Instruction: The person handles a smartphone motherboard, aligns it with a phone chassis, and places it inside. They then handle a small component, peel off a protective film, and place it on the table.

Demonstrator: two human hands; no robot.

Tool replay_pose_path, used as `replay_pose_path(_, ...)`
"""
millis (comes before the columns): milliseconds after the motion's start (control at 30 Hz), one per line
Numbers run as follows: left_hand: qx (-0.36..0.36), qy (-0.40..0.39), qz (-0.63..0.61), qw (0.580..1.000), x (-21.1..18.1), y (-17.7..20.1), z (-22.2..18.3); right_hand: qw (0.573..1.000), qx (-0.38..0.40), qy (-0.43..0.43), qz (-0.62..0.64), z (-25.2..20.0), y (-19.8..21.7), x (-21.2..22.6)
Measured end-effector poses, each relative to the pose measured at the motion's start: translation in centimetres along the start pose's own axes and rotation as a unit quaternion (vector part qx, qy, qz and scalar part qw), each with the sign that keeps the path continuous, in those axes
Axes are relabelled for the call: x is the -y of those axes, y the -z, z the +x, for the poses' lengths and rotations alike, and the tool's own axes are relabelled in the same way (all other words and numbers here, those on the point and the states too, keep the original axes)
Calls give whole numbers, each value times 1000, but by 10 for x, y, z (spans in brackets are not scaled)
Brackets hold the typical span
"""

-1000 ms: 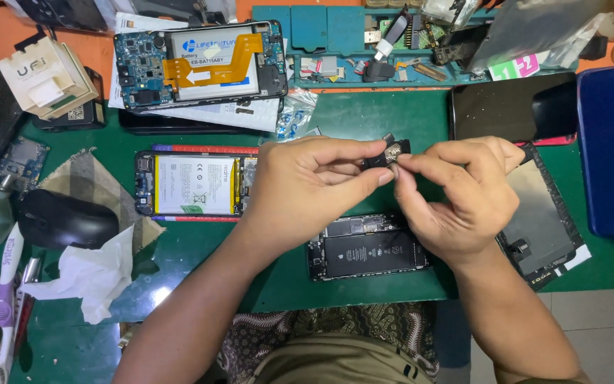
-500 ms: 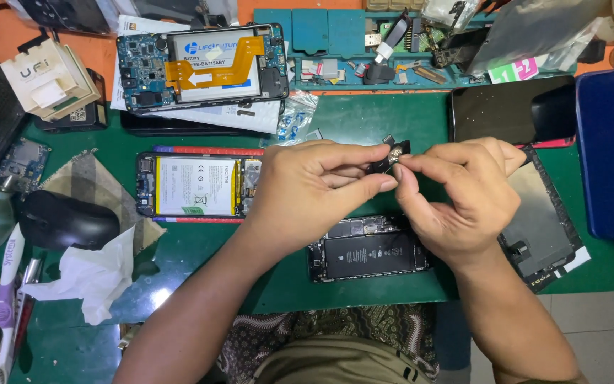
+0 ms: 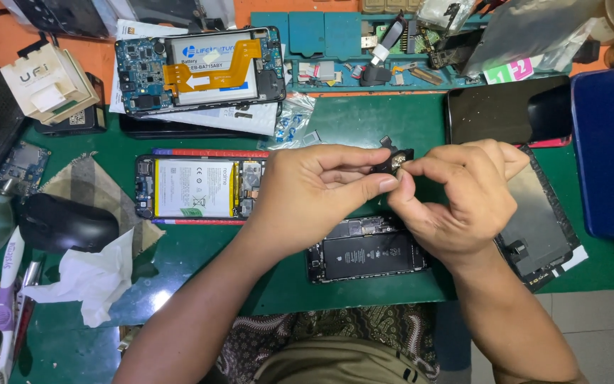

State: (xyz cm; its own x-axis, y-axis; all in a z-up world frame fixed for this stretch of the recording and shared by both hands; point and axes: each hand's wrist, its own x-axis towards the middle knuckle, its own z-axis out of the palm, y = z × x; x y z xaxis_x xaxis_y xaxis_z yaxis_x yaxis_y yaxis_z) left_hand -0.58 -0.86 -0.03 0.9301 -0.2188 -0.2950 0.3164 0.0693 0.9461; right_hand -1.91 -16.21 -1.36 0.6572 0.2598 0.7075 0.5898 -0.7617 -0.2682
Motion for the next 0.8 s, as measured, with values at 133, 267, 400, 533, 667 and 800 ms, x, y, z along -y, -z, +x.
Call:
replay_pose_path(133, -6, 13, 19, 1000, -2, 1, 1, 1000, 1, -3, 4, 0, 0, 0)
replay_pose_path(267, -1, 17, 15, 1000, 4, 2, 4, 1000, 1, 1, -1, 0, 0, 0)
replay_pose_path(400, -3, -9, 15, 1000, 8, 5, 7, 999, -2, -41, 26, -3, 1, -1)
replay_pose_path(533, -16, -6, 111, 994, 6, 9, 9, 993, -19, -71, 92, -7, 1, -8)
replay_pose_path(667, -26, -122, 246, 961, 28, 11, 16, 920, -31, -251, 299, -18, -1, -18)
replay_pose_path(800, -18, -236, 359, 903, 42, 15, 22, 841, -43, -317, 435, -22, -5, -22)
